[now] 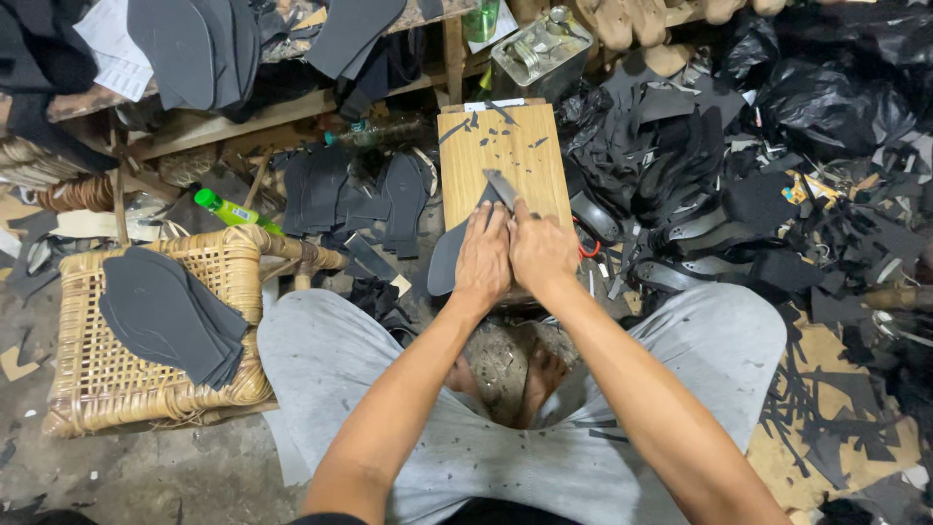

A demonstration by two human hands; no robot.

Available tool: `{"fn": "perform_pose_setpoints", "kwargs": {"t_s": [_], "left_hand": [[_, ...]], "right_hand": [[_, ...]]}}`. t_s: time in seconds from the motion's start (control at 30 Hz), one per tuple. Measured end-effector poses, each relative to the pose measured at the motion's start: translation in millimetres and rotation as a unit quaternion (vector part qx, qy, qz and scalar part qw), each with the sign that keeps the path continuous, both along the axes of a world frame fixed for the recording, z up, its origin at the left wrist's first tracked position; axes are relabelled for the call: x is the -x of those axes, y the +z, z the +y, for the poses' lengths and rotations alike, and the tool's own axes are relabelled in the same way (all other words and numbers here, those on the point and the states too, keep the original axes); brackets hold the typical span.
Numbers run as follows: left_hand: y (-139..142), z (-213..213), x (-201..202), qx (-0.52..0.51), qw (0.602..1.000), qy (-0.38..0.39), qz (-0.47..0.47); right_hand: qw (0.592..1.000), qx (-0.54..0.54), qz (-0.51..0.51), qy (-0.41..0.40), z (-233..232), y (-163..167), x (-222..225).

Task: The person sits on the floor and uses a knife to trim the edges of black shoe insoles on a small wooden block. They repeatedly cut, lift, and reposition the insoles to refine the shape, then place the finished pieces on a nearby wicker stool.

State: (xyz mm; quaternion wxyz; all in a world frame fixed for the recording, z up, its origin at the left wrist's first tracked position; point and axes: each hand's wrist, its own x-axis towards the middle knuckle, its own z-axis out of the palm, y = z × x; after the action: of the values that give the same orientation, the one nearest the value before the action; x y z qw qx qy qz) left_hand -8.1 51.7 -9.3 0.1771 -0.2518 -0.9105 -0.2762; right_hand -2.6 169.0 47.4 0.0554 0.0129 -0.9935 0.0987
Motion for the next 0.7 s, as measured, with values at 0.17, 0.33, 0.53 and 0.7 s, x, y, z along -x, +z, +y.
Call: {"fn": "perform_pose_setpoints", "kwargs": {"t_s": [0.17, 0.33, 0.53, 0.7], "left_hand": [[4, -2, -2, 0.020, 1.000, 0.009, 0.009], [10, 0, -3, 0.037, 0.999, 0.015, -0.022], [8, 2, -4, 0.029, 0.999, 0.017, -0.041], [8, 1, -5, 0.028, 0.999, 0.015, -0.037]], "right_hand": [[0.993, 0.088, -0.079, -0.006, 14, 15, 30], [0.995, 0.091, -0.050, -0.007, 38, 30, 16], [0.999, 0.036, -0.022, 0.013, 40, 26, -25], [0.999, 0.004, -0.006, 0.031, 25, 21, -9]]}}
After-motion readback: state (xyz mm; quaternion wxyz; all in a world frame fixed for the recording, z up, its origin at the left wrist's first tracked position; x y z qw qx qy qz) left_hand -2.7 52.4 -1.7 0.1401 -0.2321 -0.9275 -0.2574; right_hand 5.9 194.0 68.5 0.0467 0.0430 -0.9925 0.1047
